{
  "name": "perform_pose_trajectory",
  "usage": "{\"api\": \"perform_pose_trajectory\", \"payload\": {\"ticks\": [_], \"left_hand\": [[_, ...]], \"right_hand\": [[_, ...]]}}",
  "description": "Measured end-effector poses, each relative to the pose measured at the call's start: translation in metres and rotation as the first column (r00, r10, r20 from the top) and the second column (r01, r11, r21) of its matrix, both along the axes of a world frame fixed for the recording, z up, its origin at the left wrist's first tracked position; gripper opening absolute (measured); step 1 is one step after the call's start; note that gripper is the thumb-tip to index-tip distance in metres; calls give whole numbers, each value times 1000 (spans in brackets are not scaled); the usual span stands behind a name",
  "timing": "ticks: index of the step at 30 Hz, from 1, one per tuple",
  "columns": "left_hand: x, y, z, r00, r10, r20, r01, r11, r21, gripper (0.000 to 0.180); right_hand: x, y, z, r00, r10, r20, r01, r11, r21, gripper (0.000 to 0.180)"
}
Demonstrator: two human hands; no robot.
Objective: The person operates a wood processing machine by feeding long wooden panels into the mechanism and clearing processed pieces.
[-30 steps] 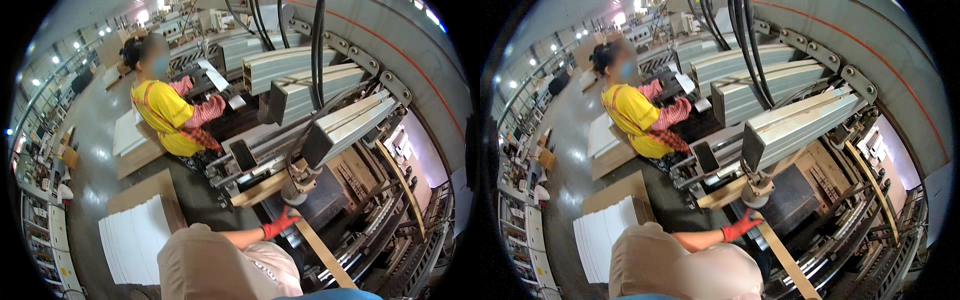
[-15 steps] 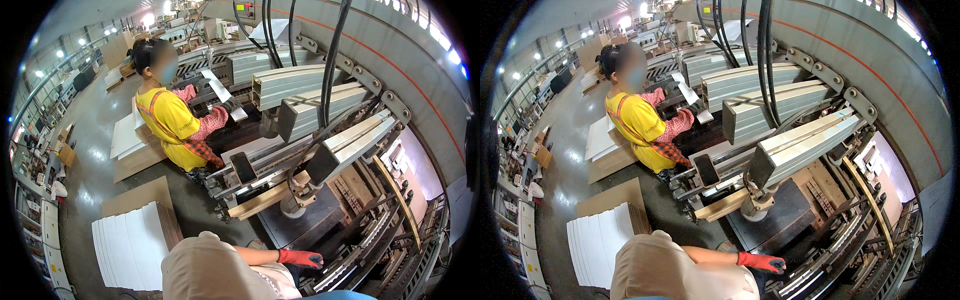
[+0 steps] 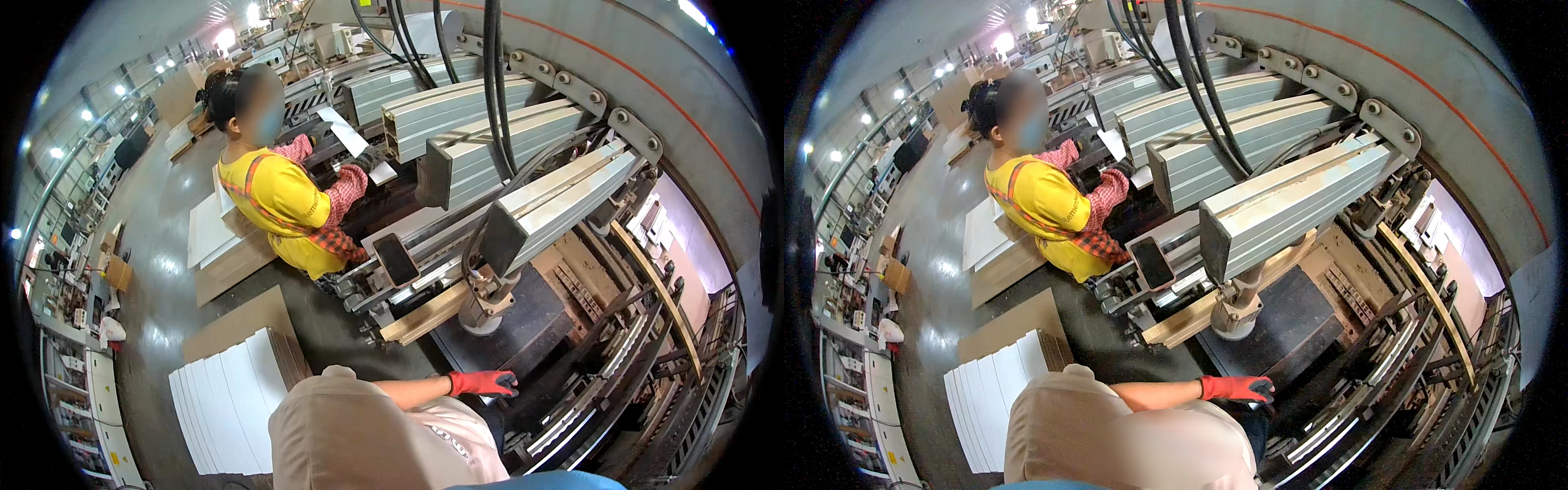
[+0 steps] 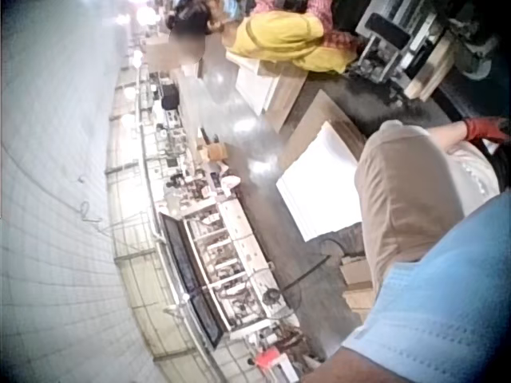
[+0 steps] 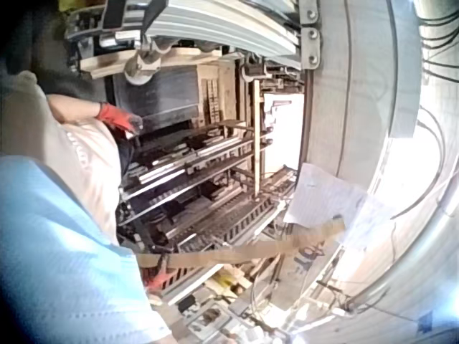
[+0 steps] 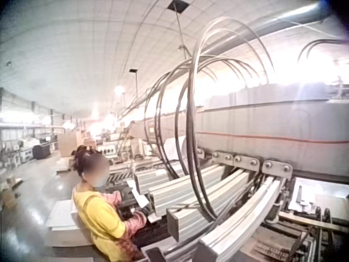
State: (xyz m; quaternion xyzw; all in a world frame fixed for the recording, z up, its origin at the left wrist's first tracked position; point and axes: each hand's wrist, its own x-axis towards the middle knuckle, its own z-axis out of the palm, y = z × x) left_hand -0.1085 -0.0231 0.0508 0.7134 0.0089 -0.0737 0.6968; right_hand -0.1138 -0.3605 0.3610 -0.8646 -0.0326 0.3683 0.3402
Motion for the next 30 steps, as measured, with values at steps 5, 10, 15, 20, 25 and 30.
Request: {"api": "perform_pose_trajectory", "payload": {"ticks": [5,10,15,20,25,30], "left_hand": [[16,-21,-6,995,93,37,-76,943,-323,45],[44,-24,-53,869,-289,402,319,-294,-901,56],[23,18,73,987,121,-105,-139,331,-933,58],[13,47,69,909,402,-107,-256,338,-905,52],[22,66,-54,811,572,-121,-509,590,-626,51],[0,62,-60,776,595,208,-615,787,45,44]], "right_hand": [[-6,-18,10,999,-26,-27,26,1000,-18,45],[-6,-43,36,998,-30,-53,29,999,-22,46],[-21,-78,31,993,-90,-76,89,996,-8,47],[3,-209,-158,927,375,-27,-373,907,-194,46],[26,-14,-24,989,117,93,-118,993,2,41],[28,18,-44,834,298,463,-3,843,-538,46]]}}
